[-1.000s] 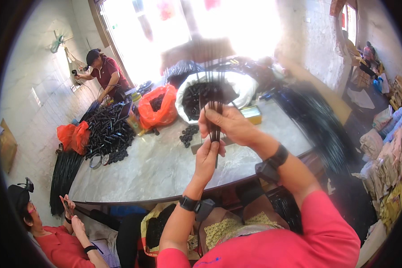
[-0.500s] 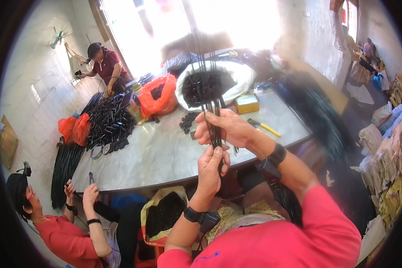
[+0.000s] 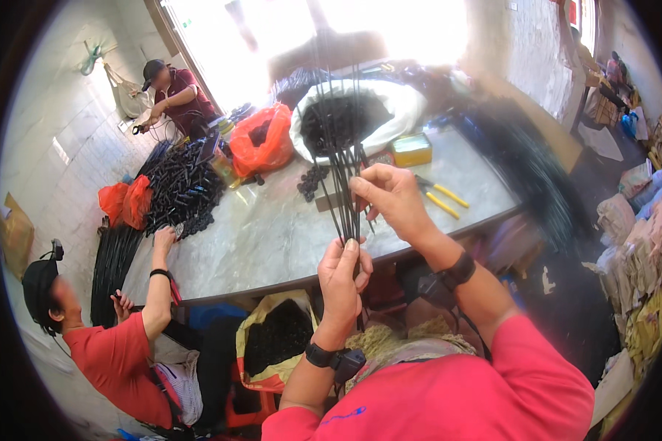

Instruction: Assemble umbrella frames and ribs in a factory setting.

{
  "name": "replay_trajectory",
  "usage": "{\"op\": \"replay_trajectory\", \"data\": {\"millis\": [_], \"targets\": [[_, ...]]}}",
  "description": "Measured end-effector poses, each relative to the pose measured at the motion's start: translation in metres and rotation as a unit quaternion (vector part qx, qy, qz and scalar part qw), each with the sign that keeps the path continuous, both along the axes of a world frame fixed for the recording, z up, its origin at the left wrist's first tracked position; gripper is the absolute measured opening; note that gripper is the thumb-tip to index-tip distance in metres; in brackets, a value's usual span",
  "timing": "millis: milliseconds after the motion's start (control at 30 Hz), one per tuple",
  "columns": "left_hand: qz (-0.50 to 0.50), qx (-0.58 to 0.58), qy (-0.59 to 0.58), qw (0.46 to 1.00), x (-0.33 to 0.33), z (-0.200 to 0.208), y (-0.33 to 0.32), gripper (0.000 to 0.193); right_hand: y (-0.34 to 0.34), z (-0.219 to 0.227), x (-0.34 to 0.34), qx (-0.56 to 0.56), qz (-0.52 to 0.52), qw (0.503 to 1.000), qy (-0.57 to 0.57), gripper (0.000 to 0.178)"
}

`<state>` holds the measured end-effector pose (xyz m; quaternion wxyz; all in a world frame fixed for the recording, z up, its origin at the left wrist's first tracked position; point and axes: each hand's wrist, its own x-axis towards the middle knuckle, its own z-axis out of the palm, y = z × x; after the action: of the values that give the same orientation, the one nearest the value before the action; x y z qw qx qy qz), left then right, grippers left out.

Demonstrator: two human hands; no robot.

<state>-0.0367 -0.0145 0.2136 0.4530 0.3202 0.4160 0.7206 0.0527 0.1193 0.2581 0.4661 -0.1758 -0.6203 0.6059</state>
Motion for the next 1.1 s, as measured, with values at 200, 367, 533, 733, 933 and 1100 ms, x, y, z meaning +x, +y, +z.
{"op": "replay_trajectory", "data": {"millis": [200,367,533,733,933,1100], "targets": [[0.014,0.000,0.002,1.000,-0.011,-0.006,0.008,0.018,0.008,-0.005,-0.011,-0.026,0.003,1.000,0.016,0.018],[0.025,0.005,0.006,1.000,-0.022,-0.010,0.009,0.018,0.005,-0.003,-0.030,-0.075,0.022,0.997,0.015,0.018],[0.034,-0.011,0.005,0.999,-0.034,-0.013,0.009,0.018,0.008,-0.004,-0.047,-0.032,0.010,0.999,0.003,0.019],[0.049,-0.017,0.011,0.999,-0.043,-0.016,0.010,0.019,0.013,-0.007,-0.061,-0.032,0.008,0.999,-0.014,0.016],[0.046,-0.019,0.013,0.999,-0.048,-0.020,0.012,0.020,0.016,-0.016,-0.069,0.010,-0.028,0.999,-0.023,0.015],[0.057,-0.028,-0.007,0.998,-0.045,-0.021,0.014,0.021,0.016,-0.017,-0.067,0.038,-0.063,0.997,-0.035,0.015]]}}
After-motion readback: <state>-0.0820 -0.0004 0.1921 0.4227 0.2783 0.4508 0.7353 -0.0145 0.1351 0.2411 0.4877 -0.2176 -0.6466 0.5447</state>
